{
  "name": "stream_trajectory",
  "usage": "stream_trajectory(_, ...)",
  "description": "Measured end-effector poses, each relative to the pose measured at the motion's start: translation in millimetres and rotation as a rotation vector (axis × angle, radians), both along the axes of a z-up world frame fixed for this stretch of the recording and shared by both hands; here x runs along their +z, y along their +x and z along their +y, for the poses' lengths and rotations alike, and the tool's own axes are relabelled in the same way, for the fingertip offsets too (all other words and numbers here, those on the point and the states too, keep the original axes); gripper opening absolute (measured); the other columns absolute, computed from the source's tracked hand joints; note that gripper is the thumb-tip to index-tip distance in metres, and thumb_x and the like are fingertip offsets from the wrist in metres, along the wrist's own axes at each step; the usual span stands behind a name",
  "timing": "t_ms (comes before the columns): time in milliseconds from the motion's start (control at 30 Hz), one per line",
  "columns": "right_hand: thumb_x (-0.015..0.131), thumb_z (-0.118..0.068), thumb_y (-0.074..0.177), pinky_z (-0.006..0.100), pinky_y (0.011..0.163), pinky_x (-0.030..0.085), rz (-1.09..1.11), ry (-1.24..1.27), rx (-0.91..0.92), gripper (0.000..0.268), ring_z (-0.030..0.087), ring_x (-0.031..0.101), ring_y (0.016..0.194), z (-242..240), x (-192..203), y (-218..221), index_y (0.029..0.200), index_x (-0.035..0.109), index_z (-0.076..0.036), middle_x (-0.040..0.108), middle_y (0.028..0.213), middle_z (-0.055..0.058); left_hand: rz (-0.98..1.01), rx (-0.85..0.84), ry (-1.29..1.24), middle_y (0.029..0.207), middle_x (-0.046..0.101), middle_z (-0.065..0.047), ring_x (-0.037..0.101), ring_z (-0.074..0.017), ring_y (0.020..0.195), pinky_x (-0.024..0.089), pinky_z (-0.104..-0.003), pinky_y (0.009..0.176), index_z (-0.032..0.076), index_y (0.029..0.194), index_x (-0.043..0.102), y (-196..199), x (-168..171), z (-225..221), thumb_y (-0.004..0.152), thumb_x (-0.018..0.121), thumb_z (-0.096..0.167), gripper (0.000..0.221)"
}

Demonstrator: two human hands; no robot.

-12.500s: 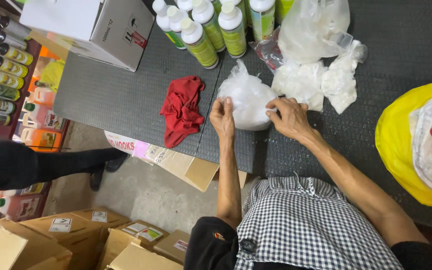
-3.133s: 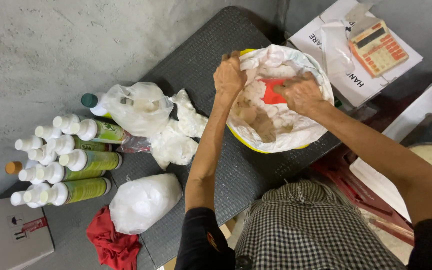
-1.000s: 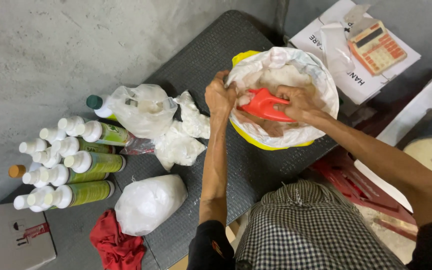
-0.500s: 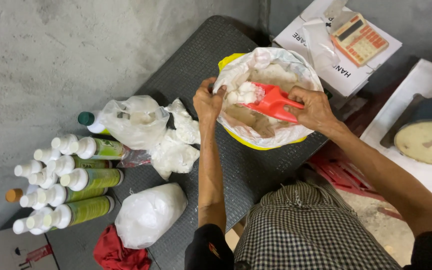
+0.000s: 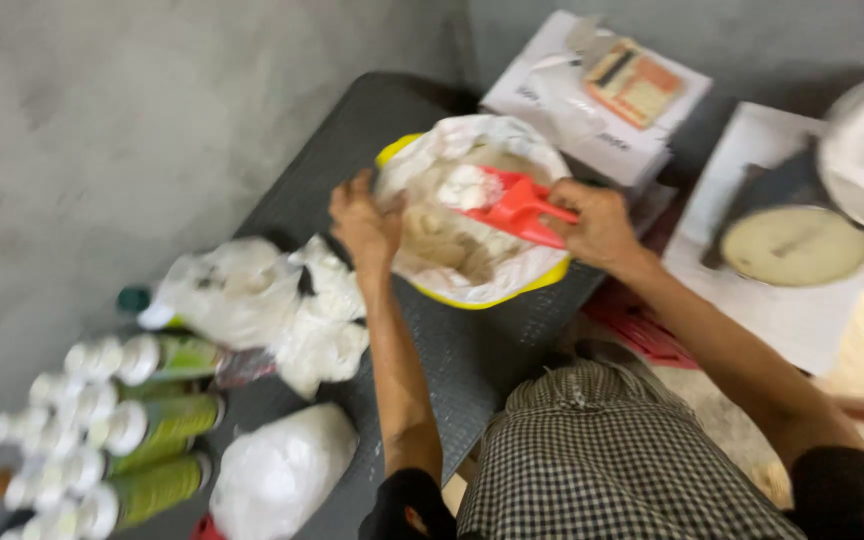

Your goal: The person is weighing white powder on a mechanical scale and packaging it into small plastic bags.

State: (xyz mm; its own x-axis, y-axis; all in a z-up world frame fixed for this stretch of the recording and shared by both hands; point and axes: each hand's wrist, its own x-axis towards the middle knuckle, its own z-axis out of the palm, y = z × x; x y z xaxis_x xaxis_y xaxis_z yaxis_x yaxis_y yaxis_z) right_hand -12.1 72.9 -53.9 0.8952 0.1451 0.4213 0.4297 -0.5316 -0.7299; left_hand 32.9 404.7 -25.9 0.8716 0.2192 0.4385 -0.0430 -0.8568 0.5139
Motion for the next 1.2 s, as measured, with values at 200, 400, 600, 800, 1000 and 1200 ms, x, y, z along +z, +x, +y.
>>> stream_trajectory(200, 0.08, -0.006, 0.084, 0.031, 0.064, 0.049, 0.13, 0.209, -0.088, 0.021, 0.01, 0.054, 0.07, -30, 27, -33, 0.094, 0.062, -0.003, 0.06, 0.075, 0.009, 0.109, 0.058, 0.191, 0.128, 0.061, -0.001, 0.051, -0.0305, 0.137, 0.031, -0.073, 0.114, 0.019, 0.102, 0.074, 1, 19, -32, 0.086, 0.087, 0.042, 0.031)
stream_trajectory(400, 0.08, -0.005, 0.087, 0.024, 0.063, 0.048, 0.073, 0.249, -0.188, 0.019, 0.006, 0.053, 0.073, -107, 74, -79, 0.093, 0.062, -0.003, 0.062, 0.079, 0.003, -0.179, -0.083, 0.156, 0.146, 0.046, -0.018, 0.019, -0.0477, 0.145, 0.013, -0.084, 0.101, 0.015, 0.132, 0.069, 8, 22, -107, 0.082, 0.082, 0.022, 0.052)
stream_trajectory(600, 0.078, -0.002, 0.095, 0.025, 0.059, 0.058, -0.077, 0.103, -0.344, 0.013, 0.007, 0.066, 0.072, -219, 100, -141, 0.093, 0.067, -0.007, 0.069, 0.088, 0.004, -0.188, -0.688, -0.167, 0.128, 0.063, -0.011, 0.058, -0.0323, 0.126, 0.046, -0.048, 0.109, 0.015, 0.122, 0.07, 12, 25, -234, 0.089, 0.076, 0.017, 0.033)
stream_trajectory(800, 0.082, 0.002, 0.102, 0.024, 0.068, 0.053, -0.044, 0.045, -0.668, 0.015, 0.009, 0.062, 0.075, -292, 122, -210, 0.096, 0.068, 0.0, 0.069, 0.085, 0.008, -0.013, -0.978, -0.275, 0.124, 0.066, -0.014, 0.06, -0.0348, 0.121, 0.047, -0.044, 0.107, 0.009, 0.123, 0.07, 8, 12, -361, 0.092, 0.073, 0.013, 0.032)
stream_trajectory(1000, 0.083, 0.002, 0.102, 0.022, 0.067, 0.05, 0.036, 0.003, -0.841, 0.017, 0.006, 0.059, 0.077, -337, 98, -237, 0.096, 0.067, 0.0, 0.067, 0.086, 0.005, 0.163, -1.073, -0.379, 0.125, 0.062, -0.017, 0.064, -0.0335, 0.11, 0.051, -0.043, 0.099, 0.006, 0.132, 0.064, 7, 3, -464, 0.094, 0.071, 0.017, 0.041)
stream_trajectory(1200, 0.076, 0.0, 0.095, 0.026, 0.063, 0.057, 0.305, -0.052, -0.927, 0.008, 0.01, 0.067, 0.071, -339, 86, -214, 0.093, 0.072, -0.006, 0.071, 0.083, 0.006, 0.141, -1.008, -0.037, 0.122, 0.058, -0.023, 0.061, -0.0429, 0.111, 0.053, -0.049, 0.084, -0.003, 0.131, 0.056, 24, -3, -517, 0.084, 0.076, 0.023, 0.057)
